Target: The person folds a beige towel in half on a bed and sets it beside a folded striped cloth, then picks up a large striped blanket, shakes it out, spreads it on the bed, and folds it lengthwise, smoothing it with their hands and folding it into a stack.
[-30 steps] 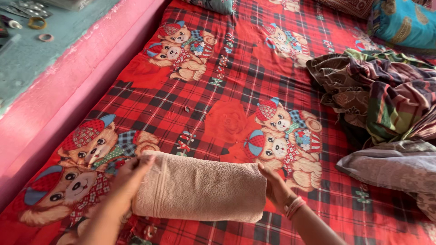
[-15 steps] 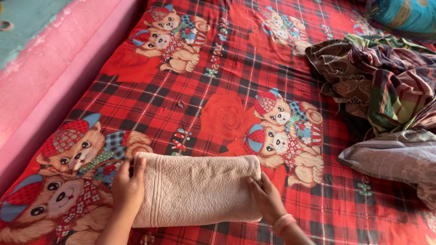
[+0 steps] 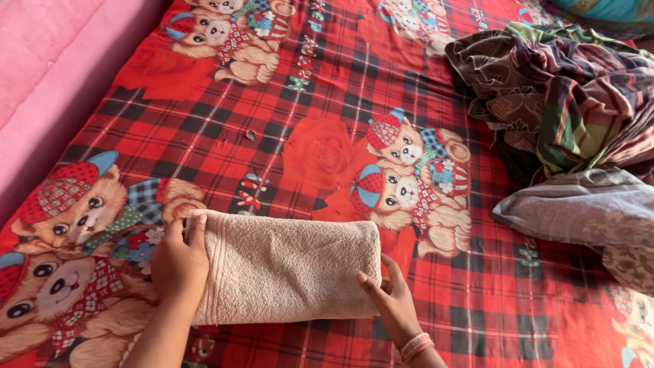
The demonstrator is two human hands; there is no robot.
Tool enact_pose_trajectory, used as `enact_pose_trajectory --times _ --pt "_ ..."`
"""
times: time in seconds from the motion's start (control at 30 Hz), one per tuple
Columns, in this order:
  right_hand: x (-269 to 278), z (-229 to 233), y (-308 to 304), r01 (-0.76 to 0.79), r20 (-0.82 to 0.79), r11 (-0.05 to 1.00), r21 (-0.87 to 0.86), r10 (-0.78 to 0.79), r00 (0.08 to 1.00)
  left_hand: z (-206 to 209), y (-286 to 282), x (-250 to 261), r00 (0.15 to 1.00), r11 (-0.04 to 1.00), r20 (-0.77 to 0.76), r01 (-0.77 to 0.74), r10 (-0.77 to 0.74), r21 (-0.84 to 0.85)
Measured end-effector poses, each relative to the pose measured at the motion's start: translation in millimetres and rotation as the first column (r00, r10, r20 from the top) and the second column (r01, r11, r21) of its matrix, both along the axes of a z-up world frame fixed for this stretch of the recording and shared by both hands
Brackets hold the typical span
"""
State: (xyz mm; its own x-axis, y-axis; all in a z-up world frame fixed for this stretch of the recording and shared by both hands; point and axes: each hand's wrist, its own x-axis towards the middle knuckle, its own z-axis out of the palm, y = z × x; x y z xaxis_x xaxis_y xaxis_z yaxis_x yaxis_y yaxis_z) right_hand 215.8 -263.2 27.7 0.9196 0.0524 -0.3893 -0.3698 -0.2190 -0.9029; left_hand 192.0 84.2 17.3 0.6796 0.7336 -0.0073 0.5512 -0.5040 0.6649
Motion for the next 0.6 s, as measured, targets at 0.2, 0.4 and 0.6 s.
enact_pose_trajectory --times 0.2,0.4,0.6 --pt "2.4 3.1 16.3 -0.029 -0.019 0.839 -0.543 0.022 1.0 3.1 -3.2 2.3 0.99 1.0 -0.14 -0.02 0.023 0.024" --pt "6.2 33.9 29.6 0.16 0.437 0.636 -0.755 0.307 0.845 14.9 -18.0 -28.7 0.929 0.921 0.328 0.033 -0.171 0.388" --pt "24.2 16.7 36.9 -0.027 0.316 0.438 -0.899 0.689 0.652 4.3 -22.5 -50.9 0.9 0.748 -0.223 0.436 -0.376 0.5"
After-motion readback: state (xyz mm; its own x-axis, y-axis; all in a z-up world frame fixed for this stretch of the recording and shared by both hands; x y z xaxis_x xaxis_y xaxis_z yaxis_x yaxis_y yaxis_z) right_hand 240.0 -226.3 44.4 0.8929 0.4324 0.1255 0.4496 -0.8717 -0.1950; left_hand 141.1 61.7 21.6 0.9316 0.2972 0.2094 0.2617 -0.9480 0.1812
